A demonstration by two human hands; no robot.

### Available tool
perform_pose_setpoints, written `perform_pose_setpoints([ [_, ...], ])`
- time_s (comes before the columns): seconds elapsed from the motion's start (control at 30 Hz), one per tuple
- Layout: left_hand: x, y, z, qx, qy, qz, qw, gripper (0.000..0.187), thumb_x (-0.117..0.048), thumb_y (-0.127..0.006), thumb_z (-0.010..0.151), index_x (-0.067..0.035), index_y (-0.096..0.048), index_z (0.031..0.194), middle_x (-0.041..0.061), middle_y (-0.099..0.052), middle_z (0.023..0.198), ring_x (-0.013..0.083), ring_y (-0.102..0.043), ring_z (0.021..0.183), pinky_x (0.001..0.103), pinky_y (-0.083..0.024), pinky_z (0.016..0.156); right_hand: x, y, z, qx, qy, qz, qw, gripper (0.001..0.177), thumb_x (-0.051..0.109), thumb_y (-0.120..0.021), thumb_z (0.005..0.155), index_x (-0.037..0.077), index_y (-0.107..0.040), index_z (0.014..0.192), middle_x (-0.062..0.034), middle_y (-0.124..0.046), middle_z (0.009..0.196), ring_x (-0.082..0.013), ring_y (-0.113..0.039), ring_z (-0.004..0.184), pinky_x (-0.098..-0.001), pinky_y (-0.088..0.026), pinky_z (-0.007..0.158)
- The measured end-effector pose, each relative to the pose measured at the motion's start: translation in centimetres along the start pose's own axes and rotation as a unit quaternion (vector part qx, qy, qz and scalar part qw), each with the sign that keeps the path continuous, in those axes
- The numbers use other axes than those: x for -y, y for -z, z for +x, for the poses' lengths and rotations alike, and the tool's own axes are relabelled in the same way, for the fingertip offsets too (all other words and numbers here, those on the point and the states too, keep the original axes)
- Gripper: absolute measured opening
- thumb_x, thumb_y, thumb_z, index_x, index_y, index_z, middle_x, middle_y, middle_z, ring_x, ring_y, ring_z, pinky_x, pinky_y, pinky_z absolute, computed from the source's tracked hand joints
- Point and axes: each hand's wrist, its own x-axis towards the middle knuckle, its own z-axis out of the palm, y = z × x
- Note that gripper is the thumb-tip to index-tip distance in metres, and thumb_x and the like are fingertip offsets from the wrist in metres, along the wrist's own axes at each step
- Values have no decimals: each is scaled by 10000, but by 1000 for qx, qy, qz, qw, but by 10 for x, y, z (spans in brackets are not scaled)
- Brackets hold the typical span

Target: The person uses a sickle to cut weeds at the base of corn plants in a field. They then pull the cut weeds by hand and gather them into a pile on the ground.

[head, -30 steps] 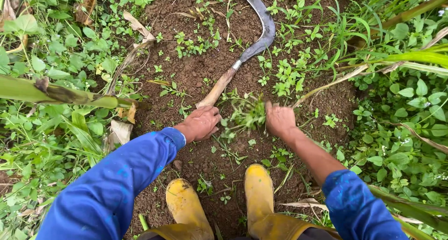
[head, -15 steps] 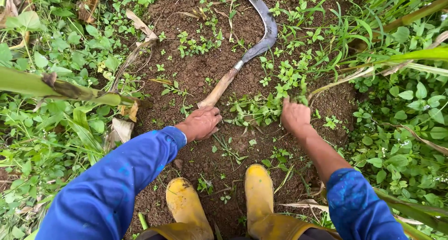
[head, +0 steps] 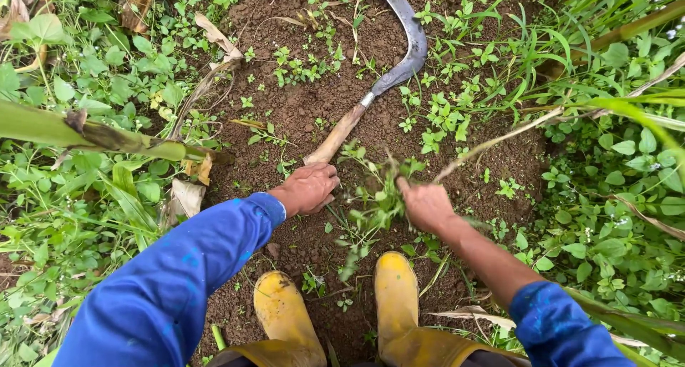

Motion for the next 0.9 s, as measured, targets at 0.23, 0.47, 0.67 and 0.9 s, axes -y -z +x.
perform_pose_setpoints([
  [0.23, -8, 16, -4, 59, 15, 22, 998, 424, -417, -558, 952, -87, -640, 1206, 90, -616, 1225, 246, -572, 1239, 377, -435, 1110, -33, 3, 44, -50, -95, -128, 986, 389, 82, -402, 1028, 95, -486, 1408, -74, -722, 1091, -78, -610, 613, -260, -491, 488],
  [0.47, 3, -12, -1, 55, -4, 28, 998, 415, -407, -547, 963, -81, -666, 1190, 92, -633, 1204, 238, -571, 1245, 379, -411, 1125, -34, 2, 50, -96, -52, -52, 993, 361, 69, -433, 1036, 170, -520, 1371, -165, -709, 1214, -97, -600, 531, -236, -485, 400],
  [0.67, 6, -18, -3, 15, -10, -4, 1000, 405, -405, -543, 955, -69, -652, 1153, 105, -622, 1191, 261, -566, 1238, 392, -420, 1123, -63, 6, 69, -100, -134, -116, 979, 352, 62, -406, 1037, 114, -508, 1370, -130, -722, 1091, -67, -575, 568, -211, -440, 433],
  [0.9, -5, 3, -3, 71, 21, 18, 997, 426, -409, -551, 965, -82, -651, 1219, 109, -633, 1261, 260, -552, 1299, 401, -383, 1176, -73, -12, 78, -115, -174, -80, 975, 335, 173, -336, 1110, 125, -627, 1268, 19, -664, 633, -57, -495, 420, -173, -424, 405],
])
